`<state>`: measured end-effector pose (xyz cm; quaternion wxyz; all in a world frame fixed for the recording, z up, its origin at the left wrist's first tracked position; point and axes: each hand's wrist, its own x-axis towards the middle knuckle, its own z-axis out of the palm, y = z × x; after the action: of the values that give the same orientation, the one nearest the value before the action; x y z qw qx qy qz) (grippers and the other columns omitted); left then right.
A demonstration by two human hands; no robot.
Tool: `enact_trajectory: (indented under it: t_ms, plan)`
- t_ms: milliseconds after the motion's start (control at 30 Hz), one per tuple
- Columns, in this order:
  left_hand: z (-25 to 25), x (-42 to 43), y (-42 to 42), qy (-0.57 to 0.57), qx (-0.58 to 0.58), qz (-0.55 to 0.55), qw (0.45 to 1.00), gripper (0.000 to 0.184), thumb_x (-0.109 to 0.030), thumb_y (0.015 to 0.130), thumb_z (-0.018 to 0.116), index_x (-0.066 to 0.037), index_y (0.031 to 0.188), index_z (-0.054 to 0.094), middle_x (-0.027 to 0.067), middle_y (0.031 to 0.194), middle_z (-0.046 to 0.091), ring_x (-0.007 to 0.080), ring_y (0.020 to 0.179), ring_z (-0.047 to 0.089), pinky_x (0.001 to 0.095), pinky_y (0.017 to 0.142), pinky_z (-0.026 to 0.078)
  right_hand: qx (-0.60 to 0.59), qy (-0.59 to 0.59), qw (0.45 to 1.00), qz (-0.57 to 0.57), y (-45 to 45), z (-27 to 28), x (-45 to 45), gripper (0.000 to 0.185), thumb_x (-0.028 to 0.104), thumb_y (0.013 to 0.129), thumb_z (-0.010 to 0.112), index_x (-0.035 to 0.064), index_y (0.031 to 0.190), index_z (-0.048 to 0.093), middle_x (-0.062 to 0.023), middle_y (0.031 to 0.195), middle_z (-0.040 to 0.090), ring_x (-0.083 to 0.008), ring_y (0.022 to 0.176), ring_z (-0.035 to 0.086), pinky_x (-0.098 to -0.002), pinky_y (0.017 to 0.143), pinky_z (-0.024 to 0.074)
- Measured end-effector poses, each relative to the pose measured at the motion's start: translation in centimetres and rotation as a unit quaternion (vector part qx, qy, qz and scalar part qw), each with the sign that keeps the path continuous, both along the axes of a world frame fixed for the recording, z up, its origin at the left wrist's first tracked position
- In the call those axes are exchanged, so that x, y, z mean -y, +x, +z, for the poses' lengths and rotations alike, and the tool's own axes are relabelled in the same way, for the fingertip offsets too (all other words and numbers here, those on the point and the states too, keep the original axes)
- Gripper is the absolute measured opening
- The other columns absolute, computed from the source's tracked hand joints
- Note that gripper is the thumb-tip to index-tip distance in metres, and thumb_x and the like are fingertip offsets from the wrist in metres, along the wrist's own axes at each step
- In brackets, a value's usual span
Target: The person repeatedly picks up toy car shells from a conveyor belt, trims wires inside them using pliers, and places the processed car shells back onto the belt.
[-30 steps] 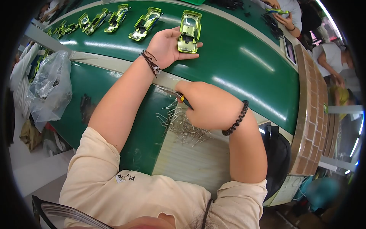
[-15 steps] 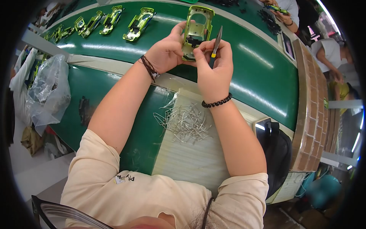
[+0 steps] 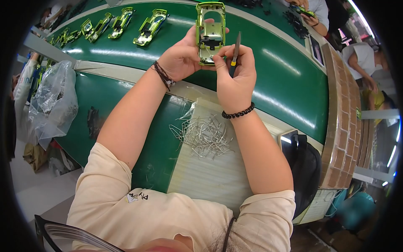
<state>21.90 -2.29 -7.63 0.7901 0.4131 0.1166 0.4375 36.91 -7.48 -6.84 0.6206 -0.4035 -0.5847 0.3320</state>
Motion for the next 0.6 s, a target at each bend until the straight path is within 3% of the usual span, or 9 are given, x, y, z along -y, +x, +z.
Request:
enact_trajectory:
  t_ms: [267,600]
  plan:
    - [-0.35,-0.3,-0.1,0.01,0.004,-0.004,1.0,0.092,0.003,0.066,0.045,-0.019,0.152,0.02,0.0107,0.153,0.033,0.0289,0.134,0.045,0.0515,0.102,0.047,-0.001,-0.007,1.0,0.002,-0.2,0.14,0.28,0.023,-0.009,0.087,0.064,0.004,0.098,0.048,-0.0039,0.094,0.059,-0.0096,0.086,0.054,-0.0239,0.079,0.0448]
    - [-0.73,-0.74,-0.12,0.018,-0.009,-0.006,1.0,0.077,0.002,0.084,0.051,-0.018,0.152,0.022,0.013,0.15,0.038,0.0303,0.125,0.054,0.0486,0.097,0.052,0.009,-0.005,1.0,0.004,-0.2,0.14,0.47,0.023,-0.009,0.086,0.064,0.0028,0.101,0.05,-0.0047,0.096,0.06,-0.0107,0.089,0.056,-0.026,0.082,0.0499]
